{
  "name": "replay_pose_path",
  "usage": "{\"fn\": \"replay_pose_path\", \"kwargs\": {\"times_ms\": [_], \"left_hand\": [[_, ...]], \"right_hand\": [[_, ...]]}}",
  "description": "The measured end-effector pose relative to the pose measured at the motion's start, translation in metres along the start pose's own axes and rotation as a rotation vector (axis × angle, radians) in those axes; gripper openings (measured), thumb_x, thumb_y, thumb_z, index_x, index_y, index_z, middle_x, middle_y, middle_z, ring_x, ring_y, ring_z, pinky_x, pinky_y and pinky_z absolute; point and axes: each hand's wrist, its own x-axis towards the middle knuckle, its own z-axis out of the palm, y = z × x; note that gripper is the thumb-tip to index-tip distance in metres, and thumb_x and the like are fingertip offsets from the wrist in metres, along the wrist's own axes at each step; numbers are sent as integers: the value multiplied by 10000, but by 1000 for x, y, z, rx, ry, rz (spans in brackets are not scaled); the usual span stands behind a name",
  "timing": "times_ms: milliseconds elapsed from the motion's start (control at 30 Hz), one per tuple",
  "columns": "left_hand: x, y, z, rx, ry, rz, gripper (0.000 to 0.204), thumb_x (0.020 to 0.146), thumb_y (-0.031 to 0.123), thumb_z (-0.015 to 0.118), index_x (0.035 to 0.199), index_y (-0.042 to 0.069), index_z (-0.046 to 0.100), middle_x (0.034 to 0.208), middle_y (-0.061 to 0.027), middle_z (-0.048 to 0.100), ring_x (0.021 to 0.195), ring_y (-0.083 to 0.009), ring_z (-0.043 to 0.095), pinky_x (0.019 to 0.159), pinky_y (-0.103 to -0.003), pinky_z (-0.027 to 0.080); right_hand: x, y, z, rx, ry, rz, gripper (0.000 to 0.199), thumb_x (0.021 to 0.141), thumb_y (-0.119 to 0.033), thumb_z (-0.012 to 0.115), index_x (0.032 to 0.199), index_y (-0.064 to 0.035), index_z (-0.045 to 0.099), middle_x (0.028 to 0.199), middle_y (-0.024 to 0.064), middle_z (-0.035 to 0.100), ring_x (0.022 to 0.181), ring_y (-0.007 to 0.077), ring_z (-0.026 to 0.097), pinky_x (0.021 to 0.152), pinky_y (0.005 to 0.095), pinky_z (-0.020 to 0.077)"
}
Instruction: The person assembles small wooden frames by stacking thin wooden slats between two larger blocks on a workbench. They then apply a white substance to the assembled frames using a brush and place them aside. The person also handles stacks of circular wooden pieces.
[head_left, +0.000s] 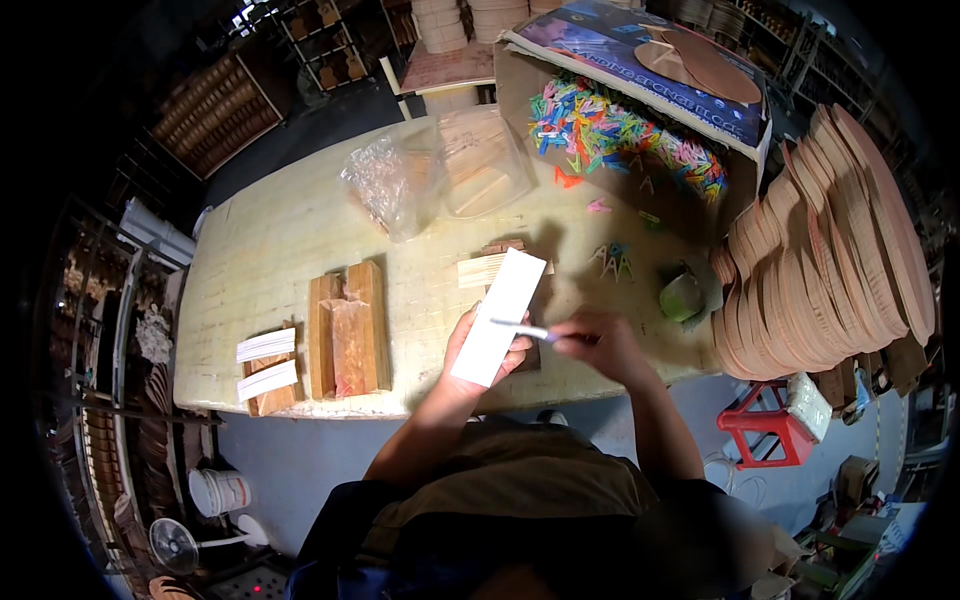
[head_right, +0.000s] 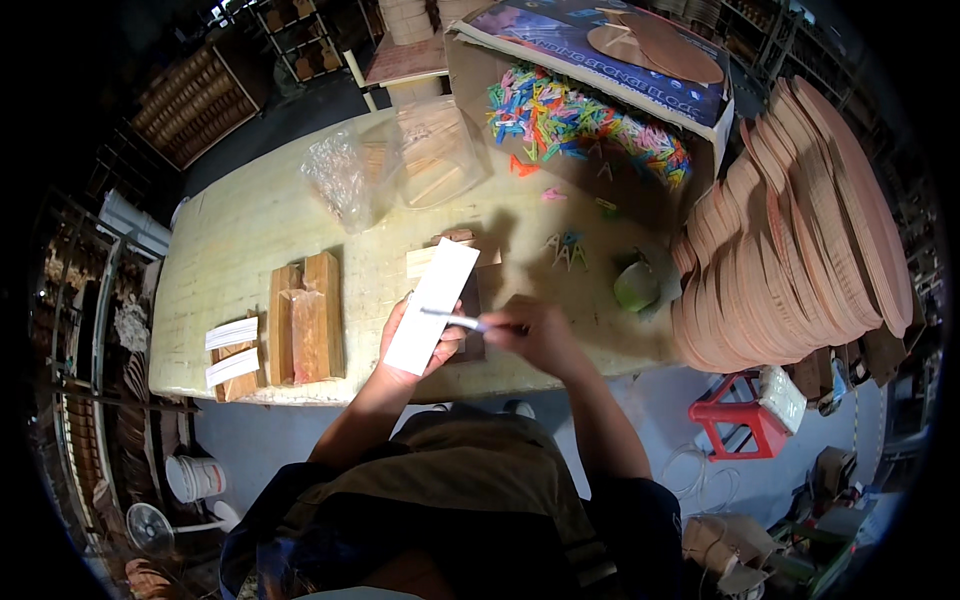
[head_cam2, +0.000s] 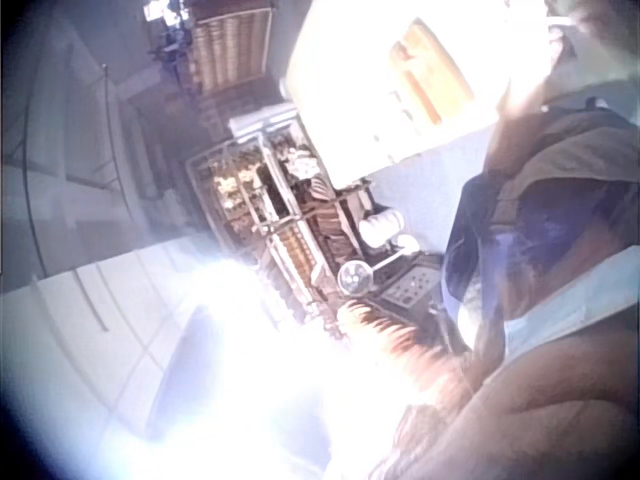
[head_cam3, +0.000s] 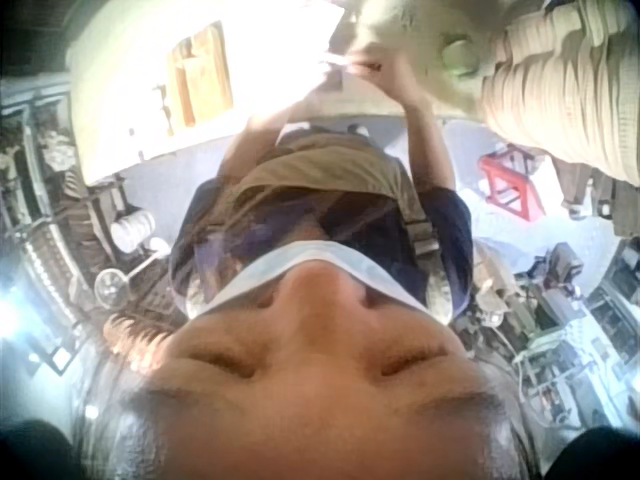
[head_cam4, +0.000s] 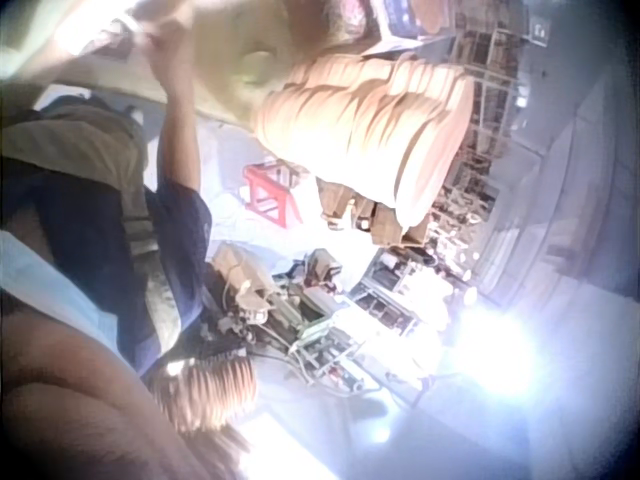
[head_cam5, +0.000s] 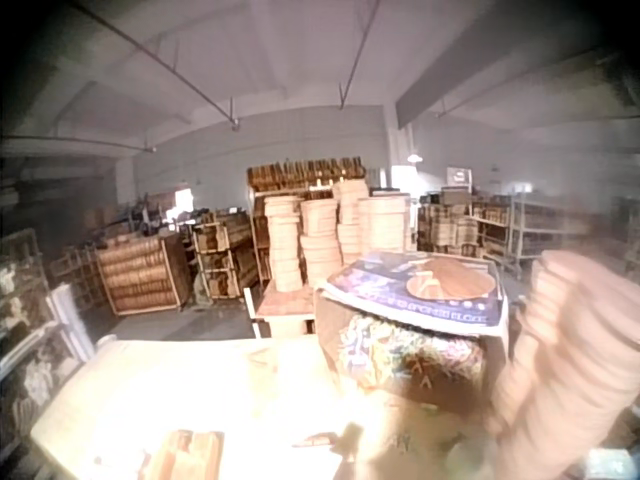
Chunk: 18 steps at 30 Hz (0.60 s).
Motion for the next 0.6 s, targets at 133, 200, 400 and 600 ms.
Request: {"fn": "replay_pose_path", "kwargs": {"times_ms": [133,200,400,600], "left_hand": [[-10,8,-4,66,-1,28,635,828,390,622,1236,-69,457,1007,-125,510,804,-198,433,612,-265,396],[-19,15,-7,75,6,68,633,828,388,620,1242,-61,457,1018,-128,516,810,-203,440,629,-276,409],[-84,76,-42,0,123,447,576,832,371,594,1279,27,477,1135,-162,544,918,-271,508,791,-371,492],[-160,168,-90,218,304,964,483,965,332,508,1361,65,432,1301,-131,544,1182,-290,540,1025,-443,447]], "right_hand": [[6,57,-6,212,484,246,206,835,-92,703,1033,-38,690,764,-8,615,644,80,537,545,226,413],[5,53,-13,212,539,344,221,849,-116,691,1058,-47,682,759,-19,599,596,59,506,495,216,375],[-24,34,-5,459,590,502,255,872,-105,648,1105,-1,646,722,-9,559,527,41,445,450,192,311],[-53,44,2,533,667,560,242,885,-120,642,1087,12,647,708,-10,532,499,33,419,418,197,281]]}}
